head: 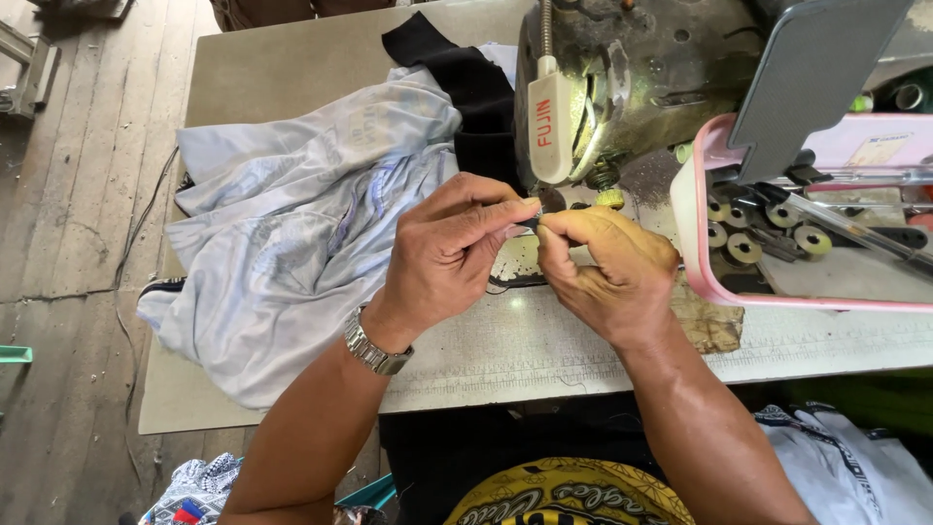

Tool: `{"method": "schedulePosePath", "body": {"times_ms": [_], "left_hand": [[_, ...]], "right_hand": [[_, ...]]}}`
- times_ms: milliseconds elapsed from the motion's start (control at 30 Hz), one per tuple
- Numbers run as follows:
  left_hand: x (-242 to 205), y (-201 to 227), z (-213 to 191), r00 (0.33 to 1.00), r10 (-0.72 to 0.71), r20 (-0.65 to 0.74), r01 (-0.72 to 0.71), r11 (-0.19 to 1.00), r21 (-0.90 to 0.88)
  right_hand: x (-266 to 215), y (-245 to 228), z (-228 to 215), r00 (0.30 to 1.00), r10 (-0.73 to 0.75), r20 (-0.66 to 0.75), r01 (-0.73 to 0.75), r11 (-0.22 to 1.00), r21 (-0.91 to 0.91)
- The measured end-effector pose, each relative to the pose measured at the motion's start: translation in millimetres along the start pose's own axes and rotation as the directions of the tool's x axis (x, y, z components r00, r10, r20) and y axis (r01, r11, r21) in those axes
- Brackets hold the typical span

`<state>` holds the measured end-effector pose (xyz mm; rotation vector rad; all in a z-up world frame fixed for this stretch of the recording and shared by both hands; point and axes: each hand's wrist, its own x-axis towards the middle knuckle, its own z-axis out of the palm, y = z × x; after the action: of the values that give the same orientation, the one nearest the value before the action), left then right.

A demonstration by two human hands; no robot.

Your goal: Examining a small elastic loop and searching for parts in a tray at a sewing workstation.

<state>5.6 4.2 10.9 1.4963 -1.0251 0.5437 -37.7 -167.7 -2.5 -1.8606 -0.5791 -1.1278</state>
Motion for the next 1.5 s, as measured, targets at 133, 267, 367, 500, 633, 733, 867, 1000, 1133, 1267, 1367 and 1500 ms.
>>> {"method": "schedulePosePath", "body": {"times_ms": [133, 267, 367, 500, 633, 733, 867, 1000, 1133, 1267, 1367, 1500], "left_hand": [[3.4, 5.3, 0.0, 0.999, -0.008, 0.038, 0.007, 1.0, 0.009], [2.4, 5.8, 4.3, 0.999, -0.009, 0.046, 0.009, 1.0, -0.002], [2.5, 7.3, 5.3, 0.998, -0.025, 0.051, 0.026, 0.999, -0.022], [0.4, 5.6, 3.1, 0.994, -0.07, 0.081, 0.075, 0.995, -0.061], [1.7, 8.1, -1.4, 0.987, -0.082, 0.141, 0.091, 0.994, -0.055], [3.4, 7.0, -6.6, 0.978, -0.104, 0.18, 0.127, 0.985, -0.119], [3.9, 8.9, -13.6, 0.961, -0.153, 0.231, 0.202, 0.958, -0.205], [5.1, 9.6, -17.1, 0.922, -0.24, 0.303, 0.34, 0.877, -0.338], [6.3, 9.0, -19.7, 0.917, -0.274, 0.291, 0.37, 0.856, -0.361], [4.9, 1.4, -18.2, 0.927, -0.259, 0.272, 0.348, 0.863, -0.367], [3.2, -0.7, -15.0, 0.945, -0.222, 0.242, 0.292, 0.905, -0.31], [0.3, -5.6, -13.6, 0.979, -0.129, 0.159, 0.157, 0.971, -0.181]], "right_hand": [[-8.3, 11.8, 1.6, 0.999, -0.048, -0.017, 0.047, 0.998, -0.036], [-5.5, 9.4, 0.7, 0.996, -0.087, -0.03, 0.084, 0.991, -0.108], [-6.4, 9.3, -0.9, 0.996, -0.085, -0.034, 0.082, 0.992, -0.097], [-5.5, 8.9, -2.9, 0.999, -0.041, -0.008, 0.041, 0.999, 0.008], [-5.9, 7.2, -3.7, 1.0, -0.023, 0.011, 0.023, 0.999, 0.032], [-3.1, -1.8, -3.2, 0.999, 0.034, 0.037, -0.036, 0.998, 0.053], [-6.2, -12.9, -3.4, 0.961, 0.251, 0.116, -0.268, 0.947, 0.175], [-6.7, -14.2, -1.2, 0.897, 0.408, 0.169, -0.441, 0.84, 0.316], [-6.0, -17.7, 1.7, 0.894, 0.406, 0.188, -0.446, 0.778, 0.443], [-9.4, -9.2, 0.2, 0.927, 0.323, 0.191, -0.375, 0.777, 0.505], [-10.3, -6.8, -1.3, 0.931, 0.31, 0.192, -0.364, 0.772, 0.521], [-16.8, -1.8, 2.6, 0.919, 0.346, 0.19, -0.394, 0.761, 0.516]]}}
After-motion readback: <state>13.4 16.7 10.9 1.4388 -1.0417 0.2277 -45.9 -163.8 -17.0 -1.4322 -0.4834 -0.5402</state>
